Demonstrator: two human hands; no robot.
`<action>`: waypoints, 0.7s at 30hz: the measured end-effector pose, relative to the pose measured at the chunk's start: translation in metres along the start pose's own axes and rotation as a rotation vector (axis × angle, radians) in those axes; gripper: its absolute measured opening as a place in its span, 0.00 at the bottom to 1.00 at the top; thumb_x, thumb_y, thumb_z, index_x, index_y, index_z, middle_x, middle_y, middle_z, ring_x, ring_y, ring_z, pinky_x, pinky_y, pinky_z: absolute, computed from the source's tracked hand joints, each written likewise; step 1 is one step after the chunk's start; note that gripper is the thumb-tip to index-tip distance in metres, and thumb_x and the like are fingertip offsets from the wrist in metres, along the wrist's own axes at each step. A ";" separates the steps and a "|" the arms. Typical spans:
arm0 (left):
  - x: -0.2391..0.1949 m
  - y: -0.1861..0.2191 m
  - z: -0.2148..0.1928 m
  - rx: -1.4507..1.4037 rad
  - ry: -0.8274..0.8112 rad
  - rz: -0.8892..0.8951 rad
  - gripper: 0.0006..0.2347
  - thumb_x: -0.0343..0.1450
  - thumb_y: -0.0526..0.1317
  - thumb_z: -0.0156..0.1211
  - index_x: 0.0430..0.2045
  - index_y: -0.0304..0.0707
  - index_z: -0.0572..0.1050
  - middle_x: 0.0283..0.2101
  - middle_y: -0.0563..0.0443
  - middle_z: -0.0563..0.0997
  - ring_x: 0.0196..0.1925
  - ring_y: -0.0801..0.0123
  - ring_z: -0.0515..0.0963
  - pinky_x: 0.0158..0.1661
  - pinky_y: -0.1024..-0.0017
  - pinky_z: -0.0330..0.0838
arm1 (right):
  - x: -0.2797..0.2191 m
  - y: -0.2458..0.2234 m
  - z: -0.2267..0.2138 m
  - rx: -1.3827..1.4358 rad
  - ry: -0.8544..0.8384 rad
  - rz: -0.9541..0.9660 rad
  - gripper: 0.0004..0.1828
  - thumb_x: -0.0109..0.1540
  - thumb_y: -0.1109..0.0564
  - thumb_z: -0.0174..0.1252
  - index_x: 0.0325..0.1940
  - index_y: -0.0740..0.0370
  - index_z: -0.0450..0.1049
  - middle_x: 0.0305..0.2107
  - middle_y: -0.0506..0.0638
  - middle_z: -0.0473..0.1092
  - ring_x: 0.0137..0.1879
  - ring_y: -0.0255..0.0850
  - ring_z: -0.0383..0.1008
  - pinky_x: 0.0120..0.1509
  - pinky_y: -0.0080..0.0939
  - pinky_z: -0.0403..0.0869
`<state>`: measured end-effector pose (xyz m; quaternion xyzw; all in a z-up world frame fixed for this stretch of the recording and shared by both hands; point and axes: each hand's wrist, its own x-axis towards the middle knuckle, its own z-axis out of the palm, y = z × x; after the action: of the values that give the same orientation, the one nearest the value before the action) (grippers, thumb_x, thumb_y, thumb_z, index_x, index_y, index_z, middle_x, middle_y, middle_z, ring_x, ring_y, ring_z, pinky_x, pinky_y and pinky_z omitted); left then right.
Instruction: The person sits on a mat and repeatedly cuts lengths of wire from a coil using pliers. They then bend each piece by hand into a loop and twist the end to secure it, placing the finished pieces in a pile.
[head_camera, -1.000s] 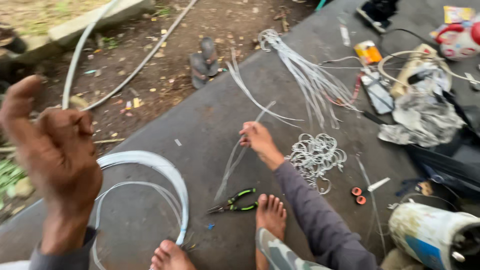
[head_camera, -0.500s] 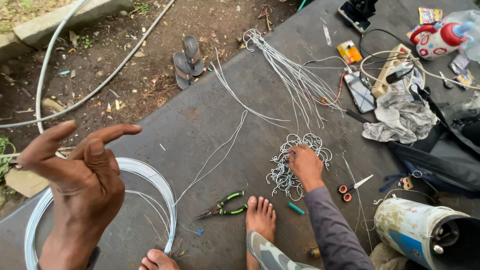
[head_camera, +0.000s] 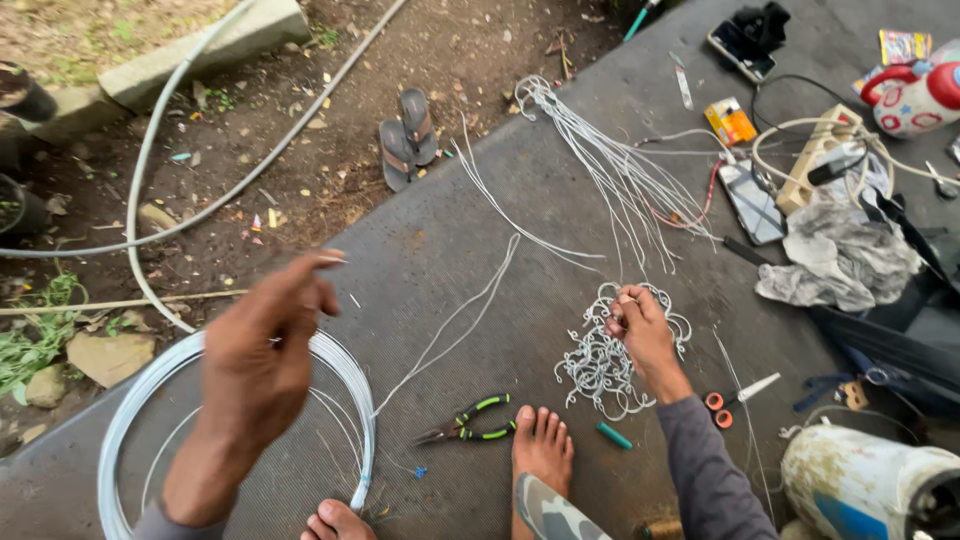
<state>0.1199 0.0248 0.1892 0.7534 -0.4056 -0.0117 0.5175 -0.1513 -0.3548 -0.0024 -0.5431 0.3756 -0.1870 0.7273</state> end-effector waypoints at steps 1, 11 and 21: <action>0.001 0.001 0.004 0.031 -0.030 0.013 0.17 0.74 0.27 0.53 0.57 0.40 0.74 0.33 0.50 0.78 0.33 0.69 0.80 0.32 0.70 0.74 | 0.000 -0.007 0.015 0.184 -0.055 0.051 0.03 0.69 0.60 0.48 0.44 0.60 0.68 0.26 0.43 0.64 0.29 0.33 0.64 0.34 0.35 0.68; 0.000 0.023 0.021 0.080 -0.133 0.018 0.20 0.70 0.26 0.57 0.55 0.47 0.75 0.30 0.49 0.77 0.28 0.62 0.81 0.31 0.64 0.75 | -0.060 -0.134 0.198 0.045 -0.478 -0.518 0.11 0.73 0.56 0.52 0.49 0.68 0.73 0.25 0.45 0.64 0.29 0.29 0.60 0.37 0.32 0.65; -0.013 0.040 0.020 -0.243 -0.135 0.031 0.17 0.72 0.24 0.53 0.54 0.37 0.75 0.31 0.49 0.78 0.32 0.69 0.81 0.35 0.71 0.77 | -0.077 -0.131 0.254 0.115 -0.510 -0.863 0.11 0.75 0.54 0.51 0.50 0.66 0.68 0.36 0.47 0.63 0.32 0.33 0.64 0.36 0.35 0.66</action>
<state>0.0787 0.0120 0.2061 0.6765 -0.4466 -0.1034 0.5764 0.0074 -0.1822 0.1785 -0.6363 -0.0838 -0.3523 0.6812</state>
